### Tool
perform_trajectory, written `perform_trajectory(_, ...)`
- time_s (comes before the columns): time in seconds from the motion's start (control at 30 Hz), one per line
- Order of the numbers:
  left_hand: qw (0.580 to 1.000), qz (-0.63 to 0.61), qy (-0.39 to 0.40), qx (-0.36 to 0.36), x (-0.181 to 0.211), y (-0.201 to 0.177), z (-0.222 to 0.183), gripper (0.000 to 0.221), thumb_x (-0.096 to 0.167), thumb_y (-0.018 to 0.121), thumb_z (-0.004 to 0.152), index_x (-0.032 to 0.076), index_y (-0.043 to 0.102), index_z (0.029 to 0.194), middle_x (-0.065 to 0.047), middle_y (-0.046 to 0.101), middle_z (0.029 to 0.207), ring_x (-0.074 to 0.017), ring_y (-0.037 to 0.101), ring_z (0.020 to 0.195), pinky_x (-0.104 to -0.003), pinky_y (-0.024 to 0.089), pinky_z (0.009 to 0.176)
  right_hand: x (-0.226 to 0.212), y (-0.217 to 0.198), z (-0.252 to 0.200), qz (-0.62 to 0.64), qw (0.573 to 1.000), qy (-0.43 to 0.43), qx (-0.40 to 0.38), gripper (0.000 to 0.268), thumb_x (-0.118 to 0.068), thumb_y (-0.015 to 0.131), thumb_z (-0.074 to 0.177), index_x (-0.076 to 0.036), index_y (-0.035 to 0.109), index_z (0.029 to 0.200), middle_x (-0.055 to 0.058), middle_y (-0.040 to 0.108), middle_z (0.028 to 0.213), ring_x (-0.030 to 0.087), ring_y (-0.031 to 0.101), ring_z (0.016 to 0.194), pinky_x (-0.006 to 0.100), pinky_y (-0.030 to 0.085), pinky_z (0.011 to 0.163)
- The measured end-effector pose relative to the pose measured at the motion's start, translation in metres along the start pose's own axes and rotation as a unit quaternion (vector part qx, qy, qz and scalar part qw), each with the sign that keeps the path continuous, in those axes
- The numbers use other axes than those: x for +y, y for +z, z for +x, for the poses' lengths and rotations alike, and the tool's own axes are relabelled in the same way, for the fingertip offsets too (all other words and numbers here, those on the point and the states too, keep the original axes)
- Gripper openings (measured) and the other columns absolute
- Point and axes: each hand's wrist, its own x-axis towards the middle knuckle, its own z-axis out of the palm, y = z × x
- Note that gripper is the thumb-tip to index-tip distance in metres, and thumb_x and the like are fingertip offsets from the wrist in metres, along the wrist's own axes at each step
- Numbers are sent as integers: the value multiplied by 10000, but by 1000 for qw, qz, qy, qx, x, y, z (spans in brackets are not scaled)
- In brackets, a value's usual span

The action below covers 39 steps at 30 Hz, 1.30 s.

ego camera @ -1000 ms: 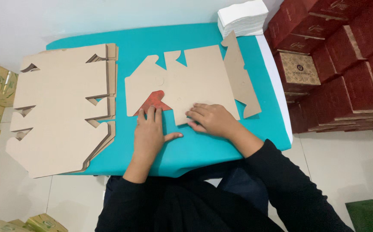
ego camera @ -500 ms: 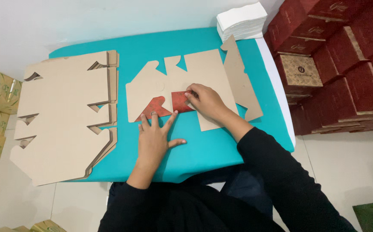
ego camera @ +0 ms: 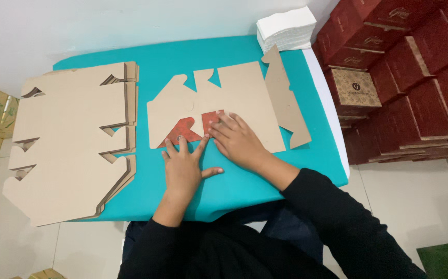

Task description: The person assembles a cardboard box by folding pre-cut cardboard templates along creases and tucking flaps into slots. They place a white paper liner inside the box and close the lid.

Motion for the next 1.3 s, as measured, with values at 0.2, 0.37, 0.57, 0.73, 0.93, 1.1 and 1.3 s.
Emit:
perform_trajectory(0.2, 1000, -6, 0, 15, 0, -2, -1, 925, 903, 454, 579, 477, 387, 1397, -163, 504, 1254, -525, 462, 1199, -569, 481, 877, 3, 34, -11, 7, 999, 7, -51, 285, -203, 514, 933, -43, 665, 1114, 118, 660, 1159, 275, 562, 1183, 425, 349, 1075)
perform_trajectory(0.37, 1000, 10, 7, -17, 0, -2, 1, 920, 912, 408, 616, 463, 359, 1417, -164, 484, 1265, -523, 448, 1210, -573, 470, 889, 6, 31, -8, 37, 998, 3, -46, 269, -191, 526, 917, -25, 676, 1067, 138, 676, 1106, 295, 603, 1126, 388, 439, 997)
perform_trajectory(0.57, 998, 28, 6, -47, 3, 1, -1, 926, 924, 371, 622, 473, 326, 1430, -154, 474, 1289, -513, 439, 1230, -591, 450, 908, 3, 29, -12, 49, 998, -11, -36, 263, -158, 533, 911, 9, 672, 1059, 180, 672, 1093, 325, 611, 1111, 381, 460, 978)
perform_trajectory(0.73, 993, 53, 7, -103, 5, -21, 3, 916, 903, 365, 669, 454, 263, 1460, -137, 443, 1295, -503, 423, 1248, -585, 474, 877, 2, 30, -13, 12, 999, -19, -29, 276, -154, 529, 897, 8, 672, 1070, 173, 675, 1097, 326, 617, 1098, 397, 464, 960)
perform_trajectory(0.93, 973, 62, 20, -221, 6, -29, 17, 1025, 926, 420, 622, 471, 117, 1489, -141, 351, 1335, -543, 338, 1290, -597, 485, 863, 3, 31, -17, 3, 1000, -8, -24, 277, -185, 526, 896, -10, 679, 1047, 168, 679, 1081, 327, 628, 1077, 400, 473, 943)
perform_trajectory(1.1, 962, 27, 23, -271, 6, -42, 21, 1047, 890, 464, 662, 390, 109, 1510, -183, 328, 1327, -596, 301, 1275, -555, 525, 848, -13, 18, -18, -54, 991, 24, -121, 336, -177, 463, 939, -1, 628, 1172, 188, 606, 1239, 348, 528, 1215, 464, 344, 1053)
perform_trajectory(1.3, 960, 21, 37, -276, 0, -36, 26, 1031, 850, 521, 675, 405, 101, 1505, -176, 288, 1397, -594, 306, 1272, -560, 526, 852, -14, 19, -20, -57, 983, 44, -171, 365, -170, 417, 975, 6, 565, 1258, 210, 556, 1302, 357, 482, 1260, 484, 291, 1084)
